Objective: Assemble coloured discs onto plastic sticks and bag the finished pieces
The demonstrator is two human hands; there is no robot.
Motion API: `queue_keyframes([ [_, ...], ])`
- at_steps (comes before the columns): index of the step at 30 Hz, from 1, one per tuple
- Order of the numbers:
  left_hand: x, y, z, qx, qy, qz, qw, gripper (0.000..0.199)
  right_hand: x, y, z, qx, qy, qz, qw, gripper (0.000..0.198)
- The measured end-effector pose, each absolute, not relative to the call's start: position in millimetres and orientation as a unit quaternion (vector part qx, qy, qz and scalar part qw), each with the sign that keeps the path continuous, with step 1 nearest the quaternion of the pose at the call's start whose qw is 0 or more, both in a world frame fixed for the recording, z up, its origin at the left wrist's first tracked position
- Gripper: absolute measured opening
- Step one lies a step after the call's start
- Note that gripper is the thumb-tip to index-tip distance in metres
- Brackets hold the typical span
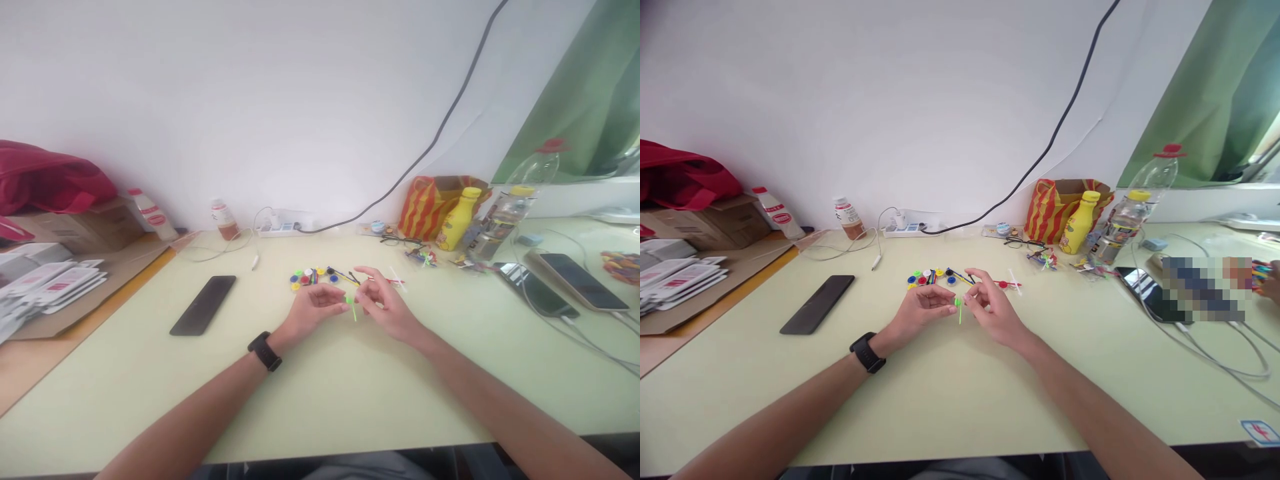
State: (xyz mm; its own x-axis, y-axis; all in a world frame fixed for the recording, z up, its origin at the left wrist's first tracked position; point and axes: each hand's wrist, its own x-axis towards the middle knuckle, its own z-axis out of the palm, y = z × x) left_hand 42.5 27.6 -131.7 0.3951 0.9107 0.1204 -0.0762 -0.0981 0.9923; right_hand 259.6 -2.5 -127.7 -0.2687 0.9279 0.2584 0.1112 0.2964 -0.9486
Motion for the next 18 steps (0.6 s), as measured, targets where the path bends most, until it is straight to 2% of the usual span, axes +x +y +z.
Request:
queue_keyframes([
  [2,42.6,27.5,-130.4,0.602,0.349,0.431,0.574,0.035,260.6,-2.8,-126.3,-0.393,-0.661,0.428,0.475,0.057],
  [5,42.8,27.3,-129.1,0.601,0.353,0.433,0.571,0.035,264.1,-1.3,-124.7,-0.388,-0.659,0.436,0.473,0.037],
  [7,43.0,27.3,-128.9,0.599,0.355,0.436,0.570,0.035,266.8,0.6,-123.9,-0.373,-0.680,0.474,0.418,0.060],
  [9,43.2,27.6,-129.4,0.597,0.355,0.438,0.571,0.035,268.2,2.2,-123.5,-0.358,-0.689,0.505,0.377,0.071],
  [15,42.5,29.5,-133.5,0.603,0.346,0.439,0.569,0.035,262.7,4.1,-127.9,-0.377,-0.667,0.498,0.406,0.047],
  [18,43.0,28.4,-135.2,0.621,0.332,0.423,0.570,0.035,261.1,3.9,-129.9,-0.384,-0.682,0.495,0.378,0.048],
])
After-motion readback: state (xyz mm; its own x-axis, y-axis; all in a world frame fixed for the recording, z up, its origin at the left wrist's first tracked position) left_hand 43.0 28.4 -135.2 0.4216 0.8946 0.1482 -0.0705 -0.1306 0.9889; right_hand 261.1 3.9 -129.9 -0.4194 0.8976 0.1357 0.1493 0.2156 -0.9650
